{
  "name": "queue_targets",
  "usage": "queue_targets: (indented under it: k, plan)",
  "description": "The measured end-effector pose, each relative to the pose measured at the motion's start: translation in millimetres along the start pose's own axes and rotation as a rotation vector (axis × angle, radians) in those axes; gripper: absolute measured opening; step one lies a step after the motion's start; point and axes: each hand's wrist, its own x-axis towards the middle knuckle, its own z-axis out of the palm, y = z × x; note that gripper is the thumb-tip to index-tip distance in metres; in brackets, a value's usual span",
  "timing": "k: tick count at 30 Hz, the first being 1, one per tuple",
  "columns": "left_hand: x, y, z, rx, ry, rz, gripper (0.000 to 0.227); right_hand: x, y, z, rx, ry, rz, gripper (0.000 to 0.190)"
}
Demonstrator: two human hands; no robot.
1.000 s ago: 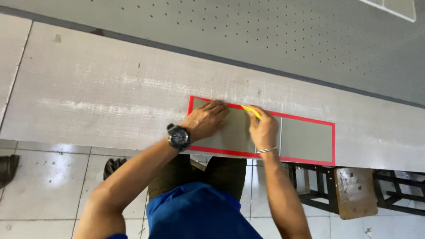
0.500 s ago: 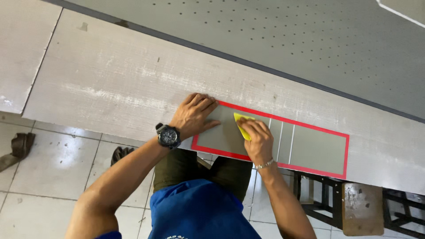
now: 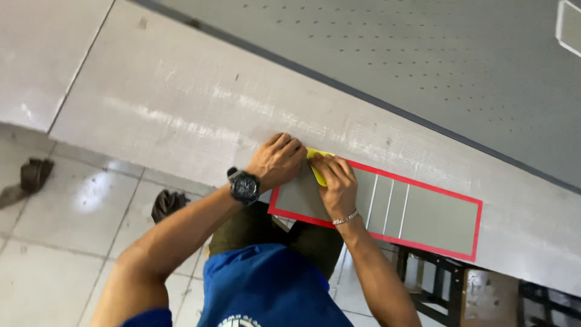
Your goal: The person applies red tape to the edges of rectangular panels using a yellow plastic scraper to smooth the tape down. The person repeats this process on multiple panels, ensuring the tape is firmly adhered to the surface.
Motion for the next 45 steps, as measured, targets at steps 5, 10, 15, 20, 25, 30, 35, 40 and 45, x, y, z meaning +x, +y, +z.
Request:
queue_targets:
  k: [5, 10, 15, 20, 25, 30, 35, 40, 45]
  plan:
    - [-1.8, 9.8, -12.3, -0.046, -0.057, -0.049, 0.015, -29.5, 0.9, -5.4, -0.013, -0.043, -0.006, 0.03]
    - [6.5, 23.3, -82.8, -0.21, -0.209, -0.214, 0.045, -28.3, 30.3, -43.6, 0.068, -0.036, 0.074, 0.035]
    - [-14.4, 38.8, -110.7, -0.013, -0.274, -0.503, 0.094, -67.1, 118.2, -54.0, -0.448, 0.085, 0.534, 0.02]
    - [-1.6, 41.4, -114.4, -0.069, -0.351, -0.675, 0.11, -6.8, 21.9, 13.4, -0.324, 0.108, 0.518, 0.018]
    - [-10.6, 38.1, -103.6, -0.05, -0.377, -0.608, 0.117, 48.4, -82.7, 60.7, -0.09, -0.004, 0.328, 0.032]
    - [-11.0, 38.9, -96.4, 0.073, -0.38, -0.576, 0.118, 30.3, -53.7, 79.0, 0.218, -0.062, 0.415, 0.028]
    - [-2.4, 43.0, -104.3, 0.064, -0.441, -0.49, 0.086, 3.2, 42.7, -9.6, 0.221, 0.114, 0.72, 0.019]
    - [-5.8, 42.8, -96.5, 0.136, -0.435, -0.477, 0.077, -149.5, 239.5, -90.1, -0.124, 0.298, 0.877, 0.015]
    - [-2.6, 46.8, -100.0, 0.07, -0.471, -0.52, 0.075, -264.4, 354.3, -198.9, -0.713, 0.409, 0.894, 0.014]
